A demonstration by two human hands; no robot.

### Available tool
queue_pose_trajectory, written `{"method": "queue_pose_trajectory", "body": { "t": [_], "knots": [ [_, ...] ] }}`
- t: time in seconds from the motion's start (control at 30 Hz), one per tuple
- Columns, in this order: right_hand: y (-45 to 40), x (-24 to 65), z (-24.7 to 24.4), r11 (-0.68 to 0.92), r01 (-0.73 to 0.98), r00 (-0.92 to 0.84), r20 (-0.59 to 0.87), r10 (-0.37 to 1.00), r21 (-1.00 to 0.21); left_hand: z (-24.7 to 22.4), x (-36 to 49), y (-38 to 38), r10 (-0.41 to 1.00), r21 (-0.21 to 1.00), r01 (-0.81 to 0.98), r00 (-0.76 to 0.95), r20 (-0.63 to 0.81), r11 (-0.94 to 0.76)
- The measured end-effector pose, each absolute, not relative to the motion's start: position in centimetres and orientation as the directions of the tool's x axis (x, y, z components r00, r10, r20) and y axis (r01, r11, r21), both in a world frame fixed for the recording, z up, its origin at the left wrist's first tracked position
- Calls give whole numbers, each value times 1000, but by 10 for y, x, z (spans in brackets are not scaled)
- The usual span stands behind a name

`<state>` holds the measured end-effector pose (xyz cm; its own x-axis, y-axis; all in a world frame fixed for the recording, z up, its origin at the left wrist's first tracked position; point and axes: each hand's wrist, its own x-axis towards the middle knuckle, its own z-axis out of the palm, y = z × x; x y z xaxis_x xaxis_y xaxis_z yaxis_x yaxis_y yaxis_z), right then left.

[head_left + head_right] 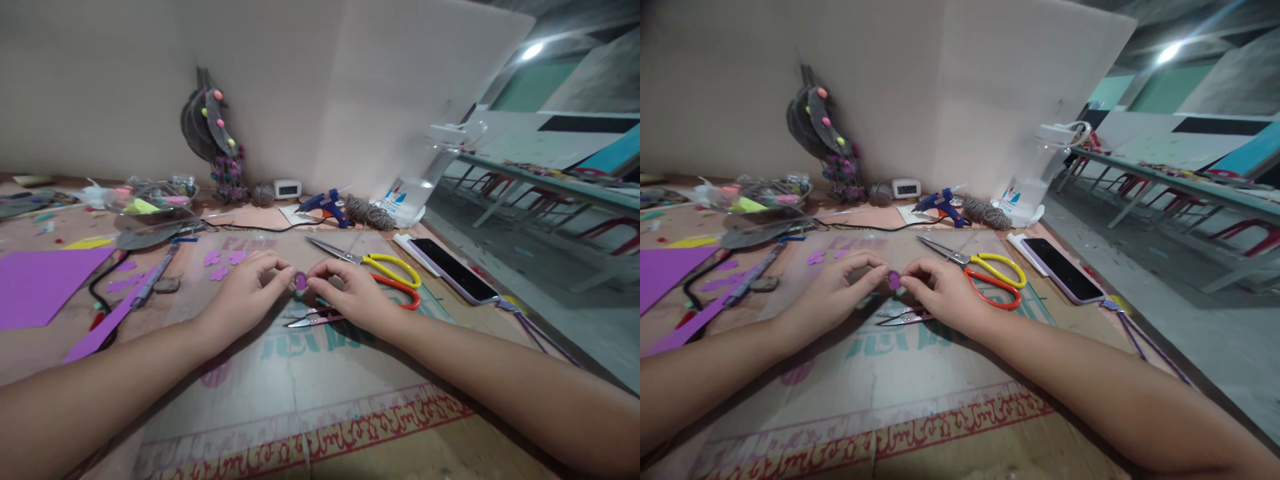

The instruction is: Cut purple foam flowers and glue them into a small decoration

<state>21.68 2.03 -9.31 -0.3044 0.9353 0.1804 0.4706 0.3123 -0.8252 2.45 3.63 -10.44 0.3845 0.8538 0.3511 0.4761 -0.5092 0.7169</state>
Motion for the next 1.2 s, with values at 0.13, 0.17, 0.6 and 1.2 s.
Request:
{"method": "queue_pose_trajectory", "body": {
  "t": [0.13, 0.17, 0.6, 1.2],
  "knots": [
    [21, 217, -94, 297, 452, -294, 173, 940, -841, -107, 24, 37, 864, 763, 420, 344, 367, -491],
    [21, 218, -94, 296, 456, -294, 172, 940, -840, -107, 25, 37, 870, 775, 410, 332, 365, -481],
    [20, 218, -93, 343, 500, -309, 206, 928, -795, -105, 25, 36, 849, 705, 484, 389, 357, -518],
    [21, 218, -92, 346, 519, -304, 209, 929, -782, -102, 26, 33, 889, 726, 520, 343, 304, -449]
  ]
}}
